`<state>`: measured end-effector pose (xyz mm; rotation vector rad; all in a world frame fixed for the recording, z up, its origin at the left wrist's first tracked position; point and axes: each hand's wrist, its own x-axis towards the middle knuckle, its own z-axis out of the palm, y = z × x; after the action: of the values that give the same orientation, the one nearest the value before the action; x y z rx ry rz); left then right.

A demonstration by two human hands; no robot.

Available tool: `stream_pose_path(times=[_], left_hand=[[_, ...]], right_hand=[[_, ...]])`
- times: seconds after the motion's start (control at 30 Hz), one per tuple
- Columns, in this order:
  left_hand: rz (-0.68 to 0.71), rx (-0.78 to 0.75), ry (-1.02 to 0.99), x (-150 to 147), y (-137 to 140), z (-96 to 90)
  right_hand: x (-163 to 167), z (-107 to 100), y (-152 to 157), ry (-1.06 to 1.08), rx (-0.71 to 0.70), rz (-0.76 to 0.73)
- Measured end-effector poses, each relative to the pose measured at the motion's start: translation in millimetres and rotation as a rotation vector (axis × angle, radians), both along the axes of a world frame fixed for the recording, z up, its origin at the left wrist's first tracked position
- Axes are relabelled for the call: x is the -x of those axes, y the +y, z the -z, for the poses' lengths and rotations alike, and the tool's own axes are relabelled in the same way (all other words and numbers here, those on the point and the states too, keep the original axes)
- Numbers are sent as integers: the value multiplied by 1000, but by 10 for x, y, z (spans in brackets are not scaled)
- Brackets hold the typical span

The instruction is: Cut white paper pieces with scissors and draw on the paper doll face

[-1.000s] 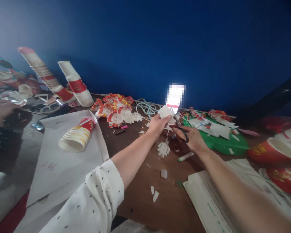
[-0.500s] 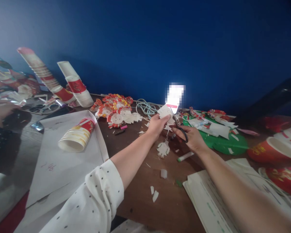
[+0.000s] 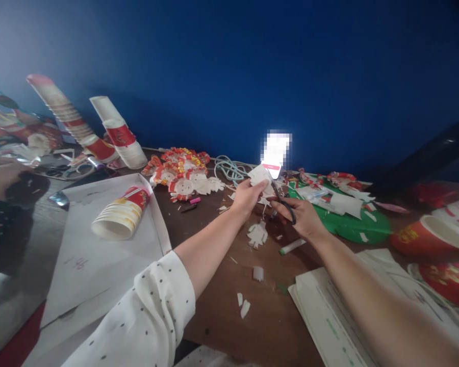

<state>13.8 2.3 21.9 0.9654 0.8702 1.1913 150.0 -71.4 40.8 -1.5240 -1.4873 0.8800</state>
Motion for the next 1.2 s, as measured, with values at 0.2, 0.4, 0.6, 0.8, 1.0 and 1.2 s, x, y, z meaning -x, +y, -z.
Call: stream_pose_path(times=[0.2,0.4,0.6,0.8,1.0,1.2], left_hand=[[0,-6,1,-3,10,3],[-13,0,-9,-5,13,19],[-39,18,-2,-4,-5,-32],[-71,16,-17,-16,-4,-28],[-24,-40,22,-18,10,66],[6,-56,19,-34,2,83]], right_hand=[[34,-5,-1,34,12,24],[45,0,-7,44,25,43],[48,14,-3,47,30,41],[73,17,-11,53,39,20],[107,49,-8,65,44,43],[105,86,-4,106,54,60]])
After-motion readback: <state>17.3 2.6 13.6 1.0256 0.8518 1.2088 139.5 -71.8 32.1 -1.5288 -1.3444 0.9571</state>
